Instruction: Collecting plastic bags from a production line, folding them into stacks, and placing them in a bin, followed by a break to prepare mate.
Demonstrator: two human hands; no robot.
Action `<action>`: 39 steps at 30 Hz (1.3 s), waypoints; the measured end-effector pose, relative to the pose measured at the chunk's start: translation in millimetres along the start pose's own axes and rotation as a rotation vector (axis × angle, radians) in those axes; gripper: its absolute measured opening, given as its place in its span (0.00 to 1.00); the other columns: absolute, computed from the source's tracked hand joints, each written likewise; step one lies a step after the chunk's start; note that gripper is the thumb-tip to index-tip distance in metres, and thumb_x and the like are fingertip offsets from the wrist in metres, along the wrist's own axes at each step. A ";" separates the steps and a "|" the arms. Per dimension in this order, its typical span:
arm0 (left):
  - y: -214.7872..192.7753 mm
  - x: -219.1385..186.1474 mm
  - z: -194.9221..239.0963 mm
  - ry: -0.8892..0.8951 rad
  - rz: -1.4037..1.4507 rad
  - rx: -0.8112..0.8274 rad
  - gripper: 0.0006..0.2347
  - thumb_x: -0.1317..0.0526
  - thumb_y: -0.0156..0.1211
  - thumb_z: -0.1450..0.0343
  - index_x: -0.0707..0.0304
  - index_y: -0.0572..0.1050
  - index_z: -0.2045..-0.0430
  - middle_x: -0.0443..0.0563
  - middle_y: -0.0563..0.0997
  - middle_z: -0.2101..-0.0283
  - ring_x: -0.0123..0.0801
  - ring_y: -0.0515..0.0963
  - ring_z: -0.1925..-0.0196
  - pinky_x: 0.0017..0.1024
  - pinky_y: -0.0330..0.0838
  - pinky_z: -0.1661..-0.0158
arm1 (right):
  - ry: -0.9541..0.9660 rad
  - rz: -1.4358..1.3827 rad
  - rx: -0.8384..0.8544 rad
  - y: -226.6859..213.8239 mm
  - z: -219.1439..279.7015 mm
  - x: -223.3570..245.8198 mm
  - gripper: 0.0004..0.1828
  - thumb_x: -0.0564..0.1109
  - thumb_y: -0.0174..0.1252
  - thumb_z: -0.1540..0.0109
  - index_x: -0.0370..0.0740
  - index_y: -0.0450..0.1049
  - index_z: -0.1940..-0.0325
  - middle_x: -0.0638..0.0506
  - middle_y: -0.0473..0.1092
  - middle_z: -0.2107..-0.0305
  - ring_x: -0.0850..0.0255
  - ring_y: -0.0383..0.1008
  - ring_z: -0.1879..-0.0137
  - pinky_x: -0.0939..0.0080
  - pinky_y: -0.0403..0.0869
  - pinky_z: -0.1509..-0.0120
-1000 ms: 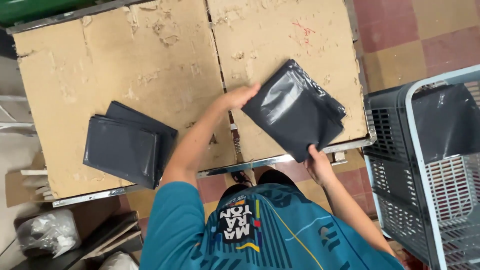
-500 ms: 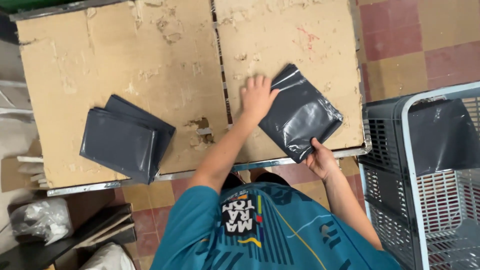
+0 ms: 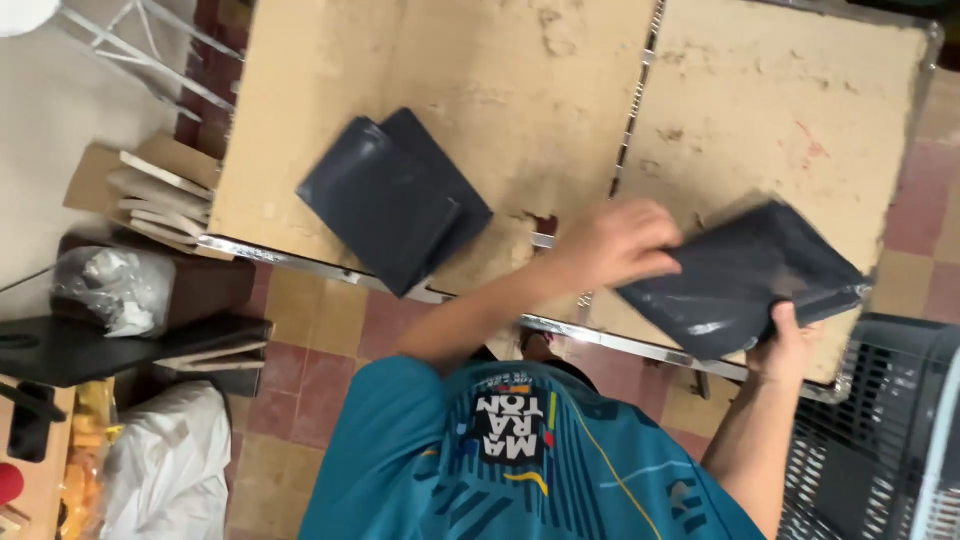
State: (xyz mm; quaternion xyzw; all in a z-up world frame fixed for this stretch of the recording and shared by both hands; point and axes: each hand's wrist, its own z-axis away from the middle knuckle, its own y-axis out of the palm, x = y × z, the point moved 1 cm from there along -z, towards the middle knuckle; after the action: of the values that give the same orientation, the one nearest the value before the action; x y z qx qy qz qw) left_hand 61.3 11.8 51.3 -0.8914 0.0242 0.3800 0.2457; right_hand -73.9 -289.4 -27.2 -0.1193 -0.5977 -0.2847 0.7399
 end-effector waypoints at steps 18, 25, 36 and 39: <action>-294.5 197.4 173.9 -0.548 -0.648 0.178 0.06 0.62 0.53 0.27 0.60 0.72 0.58 0.56 0.72 0.56 0.57 0.76 0.61 0.51 0.69 0.64 | -0.303 0.393 -0.123 168.6 147.3 53.1 0.17 0.40 0.52 0.30 0.41 0.69 0.37 0.55 0.69 0.47 0.69 0.69 0.45 0.69 0.72 0.36; -293.2 179.2 193.4 -0.926 0.710 -0.175 0.37 0.23 0.28 0.32 0.49 0.58 0.40 0.55 0.78 0.45 0.41 0.81 0.45 0.32 0.76 0.61 | -0.092 0.013 -0.181 348.2 145.3 -27.0 0.14 0.48 0.64 0.37 0.47 0.78 0.49 0.51 0.75 0.61 0.62 0.76 0.55 0.57 0.75 0.47; -297.0 206.2 222.8 -0.828 -0.004 -0.489 0.08 0.59 0.66 0.31 0.47 0.75 0.60 0.47 0.81 0.61 0.34 0.79 0.52 0.33 0.73 0.51 | 0.169 0.169 -0.073 408.0 159.9 -120.4 0.15 0.45 0.63 0.36 0.40 0.74 0.47 0.45 0.73 0.60 0.58 0.74 0.51 0.55 0.75 0.45; -298.6 179.2 215.9 -0.847 -0.508 -0.336 0.10 0.56 0.61 0.29 0.45 0.72 0.56 0.45 0.78 0.54 0.37 0.75 0.46 0.41 0.76 0.53 | -0.092 0.383 0.043 361.9 148.9 -132.1 0.22 0.43 0.60 0.32 0.39 0.60 0.38 0.43 0.68 0.56 0.56 0.73 0.54 0.58 0.75 0.51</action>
State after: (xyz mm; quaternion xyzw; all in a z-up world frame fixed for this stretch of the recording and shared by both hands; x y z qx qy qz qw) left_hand 113.5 398.3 -74.4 -0.6644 -0.3558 0.6343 0.1718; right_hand -7.7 117.3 -55.6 -0.2280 -0.6033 -0.1200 0.7547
